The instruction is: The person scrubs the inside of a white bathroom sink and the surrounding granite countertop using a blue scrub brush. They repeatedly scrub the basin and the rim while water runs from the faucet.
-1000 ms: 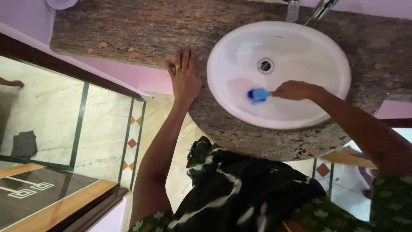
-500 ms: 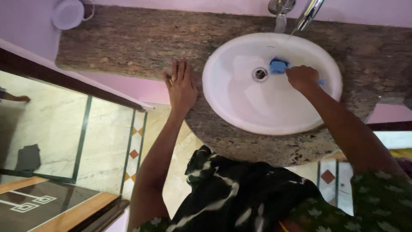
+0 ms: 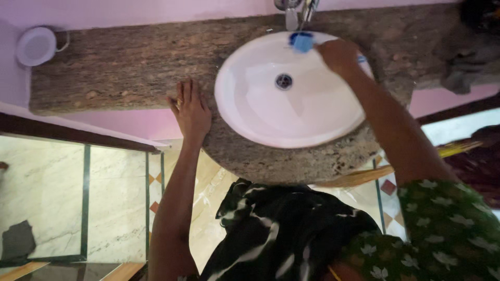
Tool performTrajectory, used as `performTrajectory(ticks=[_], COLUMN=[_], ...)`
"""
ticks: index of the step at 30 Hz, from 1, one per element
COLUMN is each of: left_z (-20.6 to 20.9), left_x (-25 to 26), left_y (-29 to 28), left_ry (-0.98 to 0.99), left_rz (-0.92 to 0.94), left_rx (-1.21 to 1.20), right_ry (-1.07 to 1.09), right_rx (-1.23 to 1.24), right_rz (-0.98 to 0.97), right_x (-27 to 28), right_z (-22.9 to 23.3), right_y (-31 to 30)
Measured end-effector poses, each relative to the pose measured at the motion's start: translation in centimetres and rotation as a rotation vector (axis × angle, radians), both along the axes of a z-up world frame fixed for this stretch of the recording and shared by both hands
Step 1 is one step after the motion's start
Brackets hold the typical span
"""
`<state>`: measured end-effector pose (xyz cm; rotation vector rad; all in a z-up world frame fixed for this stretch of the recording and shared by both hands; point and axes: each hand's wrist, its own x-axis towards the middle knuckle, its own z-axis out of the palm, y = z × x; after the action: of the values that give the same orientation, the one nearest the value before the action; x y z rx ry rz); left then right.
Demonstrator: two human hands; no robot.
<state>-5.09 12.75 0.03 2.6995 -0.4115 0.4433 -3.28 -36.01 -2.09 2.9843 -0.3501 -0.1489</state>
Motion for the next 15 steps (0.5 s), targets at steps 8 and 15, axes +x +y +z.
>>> performTrajectory(ticks=[8, 15], left_z=[-1.0, -0.2], left_x=[0.4, 0.5], left_y=[-0.1, 0.0], left_ry=[0.133, 0.181], left_rz=[0.015, -0.044], left_rx=[0.058, 0.105], right_ry=[-0.054, 0.345], right_rx=[-0.063, 0.047], right_rz=[0.059, -0.263], right_x=[-14.9, -23.5], right_z=[1.3, 3.1], right_y=[-12.0, -2.5])
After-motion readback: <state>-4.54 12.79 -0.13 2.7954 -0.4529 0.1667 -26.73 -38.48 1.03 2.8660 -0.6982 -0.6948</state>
